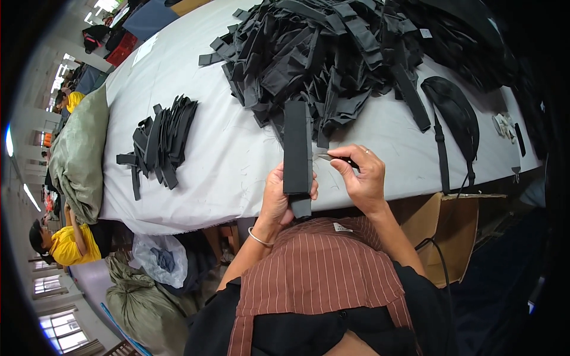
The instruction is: Trimming excess threads from black fabric straps using snips.
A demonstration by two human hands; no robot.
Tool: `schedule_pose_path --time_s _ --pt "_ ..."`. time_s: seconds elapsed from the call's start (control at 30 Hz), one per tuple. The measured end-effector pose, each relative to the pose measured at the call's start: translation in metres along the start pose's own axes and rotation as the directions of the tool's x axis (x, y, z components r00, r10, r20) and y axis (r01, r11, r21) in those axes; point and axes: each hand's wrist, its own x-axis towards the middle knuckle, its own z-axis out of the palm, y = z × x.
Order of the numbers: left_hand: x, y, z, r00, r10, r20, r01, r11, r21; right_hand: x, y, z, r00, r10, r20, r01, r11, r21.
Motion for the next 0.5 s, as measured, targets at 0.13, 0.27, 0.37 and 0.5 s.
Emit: schedule_pose_path --time_s 0.13,0.27,0.37,0.5 --pt "0.002 0.001 -0.004 0.998 0.04 -0.047 -0.035 0.994 0.103 -0.001 -0.008 -0.002 0.999 -0.013 0.053 0.011 0.999 0.03" --pt "0.002 0.001 -0.002 0.994 0.069 -0.087 -0.056 0.987 0.152 -0.006 -0.016 0.003 0.983 -0.018 0.183 -0.013 0.986 0.166" --pt "0.003 -0.002 -0.006 0.993 0.095 -0.067 -0.083 0.983 0.163 -0.008 -0.015 0.008 0.982 -0.071 0.177 0.044 0.987 0.152" --pt "0.002 -0.004 -0.011 0.991 0.122 -0.058 -0.11 0.978 0.176 -0.007 -0.021 0.007 0.986 -0.04 0.159 0.014 0.987 0.162"
